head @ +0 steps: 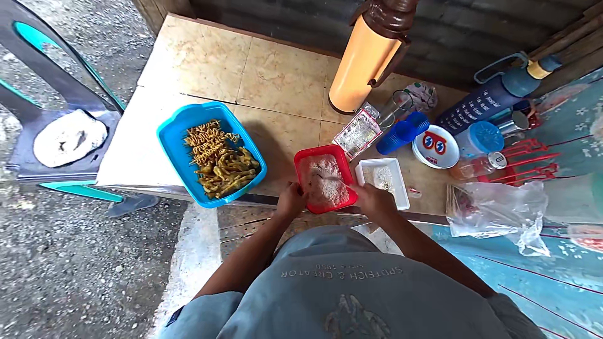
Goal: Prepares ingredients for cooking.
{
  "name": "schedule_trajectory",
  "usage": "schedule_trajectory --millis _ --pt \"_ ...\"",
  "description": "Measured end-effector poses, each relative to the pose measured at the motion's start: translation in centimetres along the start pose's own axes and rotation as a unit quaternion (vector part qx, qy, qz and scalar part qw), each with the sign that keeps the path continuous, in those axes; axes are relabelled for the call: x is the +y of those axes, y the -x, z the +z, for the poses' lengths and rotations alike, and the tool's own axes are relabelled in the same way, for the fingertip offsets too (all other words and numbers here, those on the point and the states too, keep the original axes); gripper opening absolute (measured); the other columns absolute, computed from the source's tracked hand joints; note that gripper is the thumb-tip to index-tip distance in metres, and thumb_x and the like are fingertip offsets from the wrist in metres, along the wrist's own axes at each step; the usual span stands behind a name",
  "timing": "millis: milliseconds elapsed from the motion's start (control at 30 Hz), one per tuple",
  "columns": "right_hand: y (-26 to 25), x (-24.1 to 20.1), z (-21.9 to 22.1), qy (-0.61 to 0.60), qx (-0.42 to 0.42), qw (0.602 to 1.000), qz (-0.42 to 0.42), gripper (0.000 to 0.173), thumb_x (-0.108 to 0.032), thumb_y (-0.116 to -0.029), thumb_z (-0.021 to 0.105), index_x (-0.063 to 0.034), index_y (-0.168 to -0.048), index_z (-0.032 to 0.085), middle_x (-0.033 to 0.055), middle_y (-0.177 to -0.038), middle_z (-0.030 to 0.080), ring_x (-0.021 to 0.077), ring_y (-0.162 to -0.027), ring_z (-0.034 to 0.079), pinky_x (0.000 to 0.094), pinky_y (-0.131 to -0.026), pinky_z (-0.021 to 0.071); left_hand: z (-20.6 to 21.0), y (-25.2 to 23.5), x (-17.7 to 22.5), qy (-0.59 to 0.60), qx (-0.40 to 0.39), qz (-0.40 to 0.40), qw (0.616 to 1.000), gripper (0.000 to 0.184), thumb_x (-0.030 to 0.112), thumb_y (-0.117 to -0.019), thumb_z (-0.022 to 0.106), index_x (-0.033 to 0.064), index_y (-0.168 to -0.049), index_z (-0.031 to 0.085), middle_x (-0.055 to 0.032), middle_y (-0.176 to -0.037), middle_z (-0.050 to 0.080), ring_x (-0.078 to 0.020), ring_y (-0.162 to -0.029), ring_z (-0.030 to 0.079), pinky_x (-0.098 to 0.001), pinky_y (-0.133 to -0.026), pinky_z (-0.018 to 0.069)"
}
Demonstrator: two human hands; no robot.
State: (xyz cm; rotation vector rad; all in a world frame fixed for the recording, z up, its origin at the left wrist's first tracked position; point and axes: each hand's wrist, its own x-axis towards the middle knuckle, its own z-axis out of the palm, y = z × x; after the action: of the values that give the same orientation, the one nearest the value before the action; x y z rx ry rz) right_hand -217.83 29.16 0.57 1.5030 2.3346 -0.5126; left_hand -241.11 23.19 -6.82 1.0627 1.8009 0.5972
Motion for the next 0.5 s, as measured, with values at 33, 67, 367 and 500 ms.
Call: schedule_trajectory --millis 33,67,367,500 --pt "1.2 0.0 -0.4 0.001 -0.03 1.0 0.001 0.044 -0.012 -0.1073 0.044 -0.0207 -0.149 0.057 0.0215 -0.133 0.065 0.0439 -0.11 0.069 0.0633 -0.088 0.0542 0.0 -0.1 0.2 -0.003 0.018 0.017 1.0 0.025 0.015 -0.0969 0.067 -0.0063 -0.11 0.066 -0.0246 -0.126 0.06 -0.0364 -0.11 0.063 -0.0548 -0.096 0.0517" --pt "2.0 -0.4 -0.5 -0.005 -0.052 0.999 -0.003 0.046 -0.011 -0.1078 0.041 -0.0202 -0.15 0.056 0.0217 -0.135 0.064 0.0439 -0.112 0.068 0.063 -0.09 0.0536 0.0 -0.1 0.3 0.006 0.037 0.036 0.999 0.021 0.011 -0.0957 0.067 -0.0065 -0.107 0.067 -0.025 -0.131 0.058 -0.0365 -0.115 0.062 -0.0538 -0.098 0.0512" --pt "0.2 -1.2 -1.0 -0.05 0.1 0.994 0.005 0.041 -0.013 -0.1058 0.05 -0.0211 -0.143 0.064 0.0194 -0.127 0.069 0.0429 -0.102 0.071 0.0628 -0.081 0.0557 -0.2 0.6 0.7 0.205 0.064 0.023 0.976 0.039 -0.002 -0.096 0.061 -0.0046 -0.132 0.048 -0.0234 -0.131 0.06 -0.0295 -0.107 0.067 -0.0478 -0.09 0.0556" --pt "-2.8 -2.1 -0.3 -0.066 0.071 0.994 0.048 0.045 -0.009 -0.1029 0.054 -0.0192 -0.146 0.06 0.0204 -0.134 0.064 0.0438 -0.109 0.068 0.0643 -0.086 0.0545 0.5 0.3 -0.7 0.213 0.04 0.038 0.976 0.053 0.0 -0.1035 0.048 0.0062 -0.155 0.04 -0.022 -0.136 0.062 -0.028 -0.116 0.066 -0.0457 -0.099 0.0523"
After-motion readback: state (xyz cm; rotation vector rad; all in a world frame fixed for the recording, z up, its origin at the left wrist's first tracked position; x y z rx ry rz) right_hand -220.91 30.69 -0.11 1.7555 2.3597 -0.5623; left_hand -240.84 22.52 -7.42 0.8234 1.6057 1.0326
